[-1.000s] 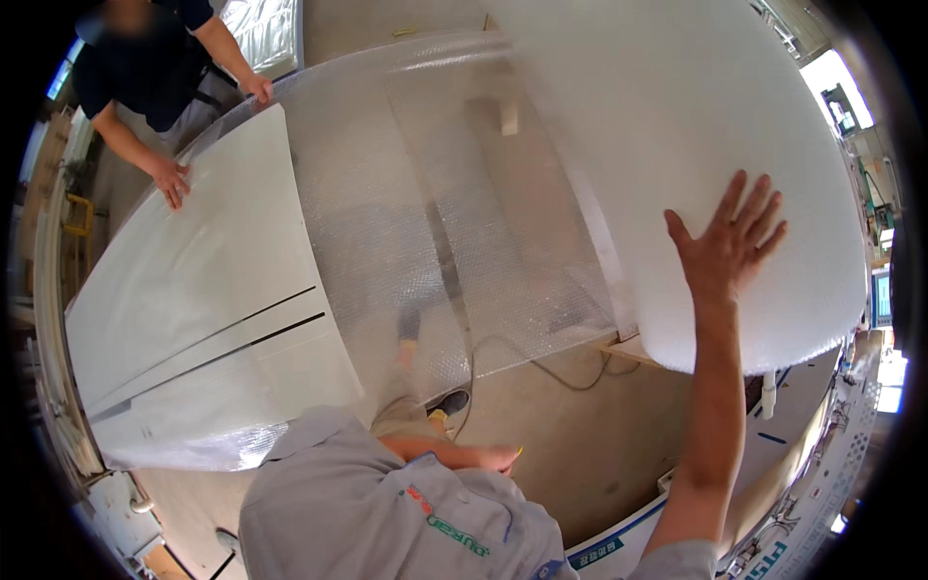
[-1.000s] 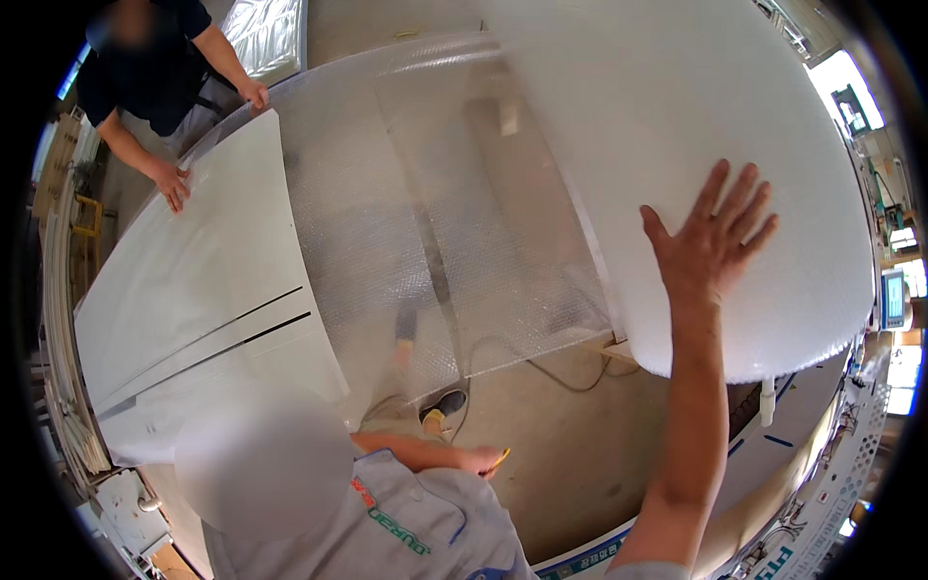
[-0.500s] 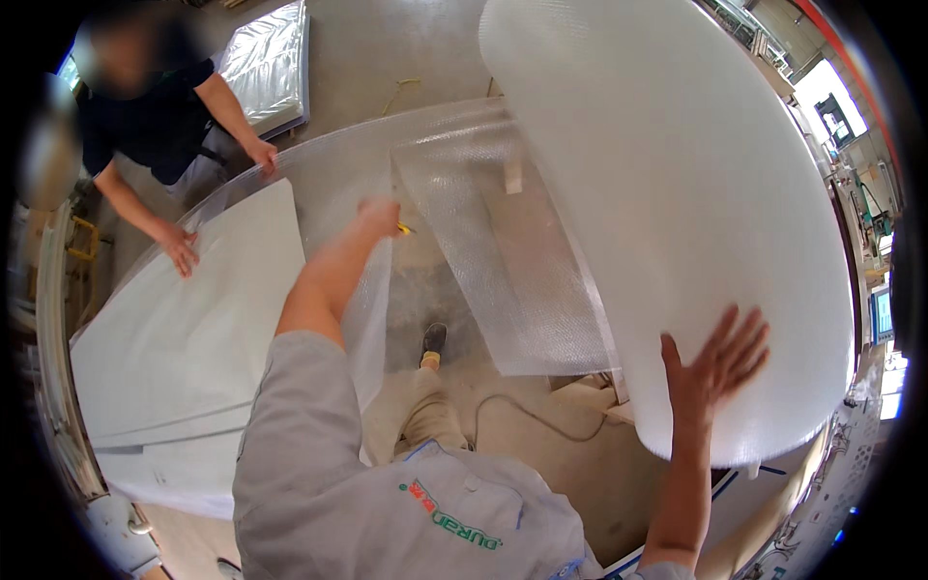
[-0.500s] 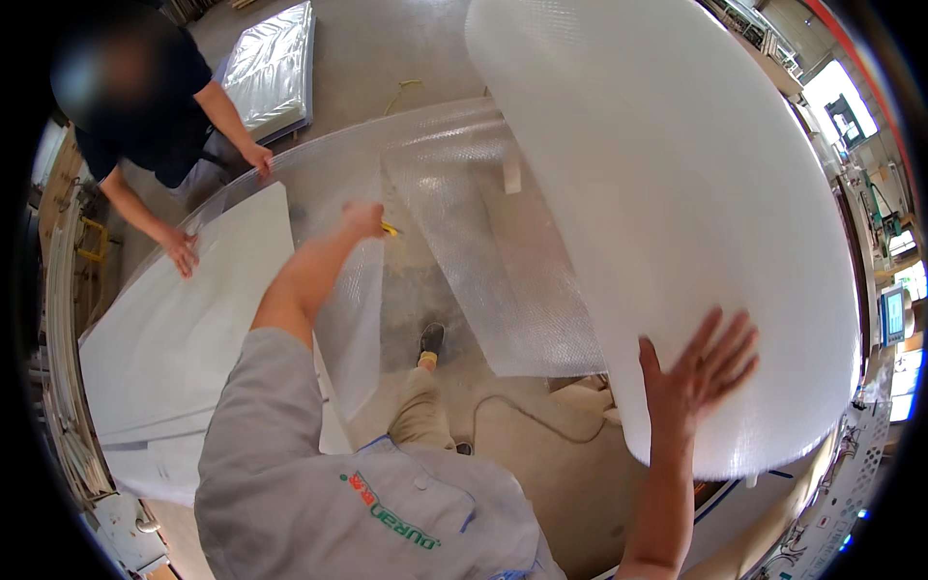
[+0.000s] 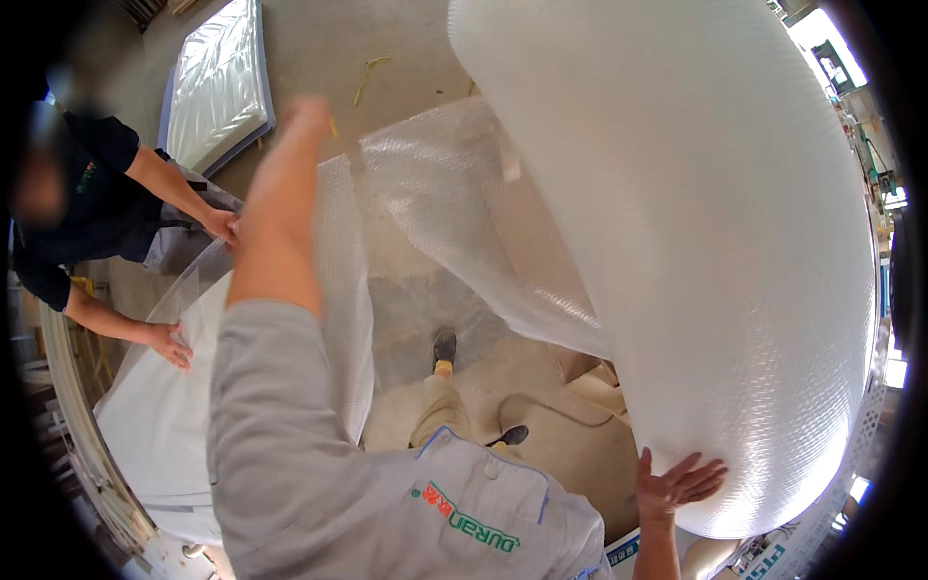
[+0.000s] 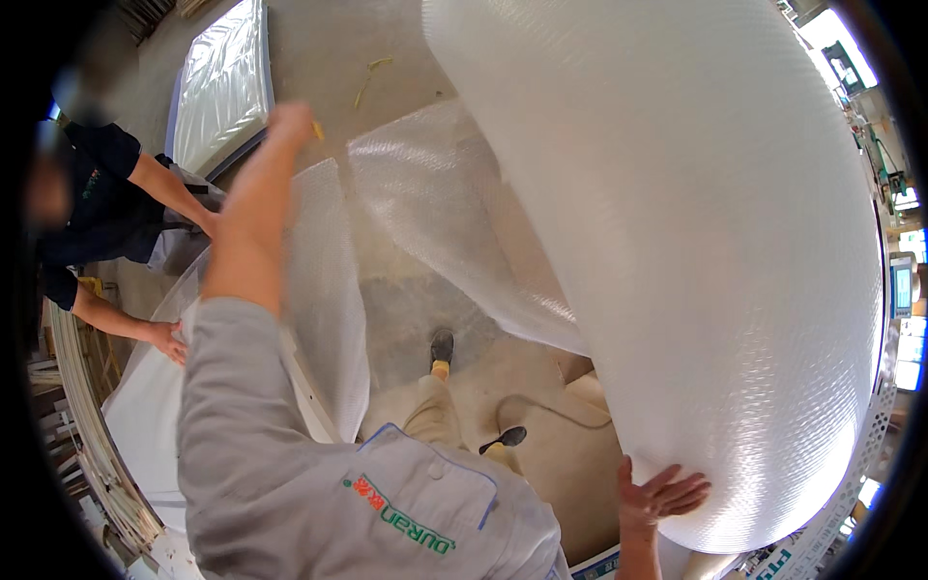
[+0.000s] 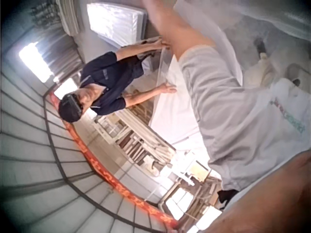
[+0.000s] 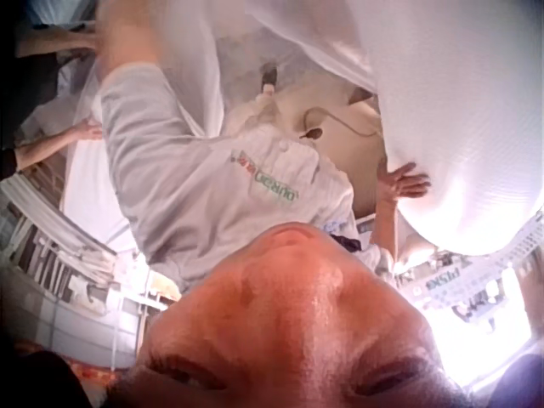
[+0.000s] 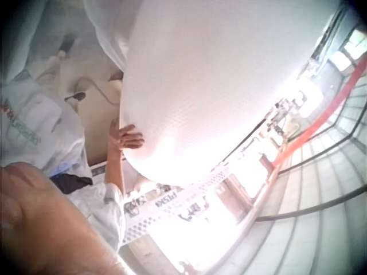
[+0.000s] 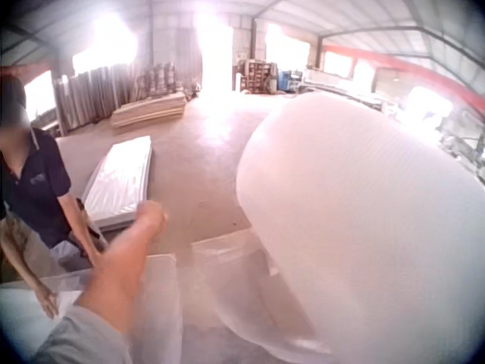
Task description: The person wraps a large white furniture panel with bubble wrap and secures it with tape. They use a utility knife to cut the bubble wrap and a tape dispenser to apply tape along the edges. The person then lifts the wrapped panel with a coworker and places it on a rack.
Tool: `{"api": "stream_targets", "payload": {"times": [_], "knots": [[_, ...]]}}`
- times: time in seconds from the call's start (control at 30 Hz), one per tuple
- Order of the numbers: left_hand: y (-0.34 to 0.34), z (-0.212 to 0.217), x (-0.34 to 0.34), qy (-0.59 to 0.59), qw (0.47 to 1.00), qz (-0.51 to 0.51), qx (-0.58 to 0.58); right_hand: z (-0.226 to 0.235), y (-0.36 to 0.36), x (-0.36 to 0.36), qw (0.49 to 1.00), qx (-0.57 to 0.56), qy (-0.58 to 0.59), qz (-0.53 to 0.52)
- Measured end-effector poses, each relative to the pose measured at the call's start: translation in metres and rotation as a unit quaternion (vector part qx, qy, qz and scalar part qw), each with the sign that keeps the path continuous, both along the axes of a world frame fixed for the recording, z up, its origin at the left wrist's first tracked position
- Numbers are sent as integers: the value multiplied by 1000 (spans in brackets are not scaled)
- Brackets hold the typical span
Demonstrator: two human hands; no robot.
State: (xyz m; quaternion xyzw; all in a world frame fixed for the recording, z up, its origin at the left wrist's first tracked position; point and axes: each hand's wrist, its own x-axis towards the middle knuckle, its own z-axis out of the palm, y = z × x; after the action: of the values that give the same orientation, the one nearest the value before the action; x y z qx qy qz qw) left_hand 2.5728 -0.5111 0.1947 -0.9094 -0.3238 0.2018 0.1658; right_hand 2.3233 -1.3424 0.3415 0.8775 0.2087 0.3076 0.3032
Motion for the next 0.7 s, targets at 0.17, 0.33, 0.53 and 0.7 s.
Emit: {"api": "stream_targets", "payload": {"times": [0.17, 0.33, 0.53, 0.7], "knots": [[-7, 112, -3, -234, 972, -3, -2, -119, -10, -57, 869, 14, 427, -250], [-190, 0, -129, -223, 950, 14, -218, -184, 9, -72, 642, 311, 674, -193], [-648, -160, -350, -191, 747, 102, -628, -288, -14, -68, 500, 575, 619, -189], [-834, -165, -467, -217, 750, -160, -605, -330, -112, -65, 399, 611, 600, -327]]}}
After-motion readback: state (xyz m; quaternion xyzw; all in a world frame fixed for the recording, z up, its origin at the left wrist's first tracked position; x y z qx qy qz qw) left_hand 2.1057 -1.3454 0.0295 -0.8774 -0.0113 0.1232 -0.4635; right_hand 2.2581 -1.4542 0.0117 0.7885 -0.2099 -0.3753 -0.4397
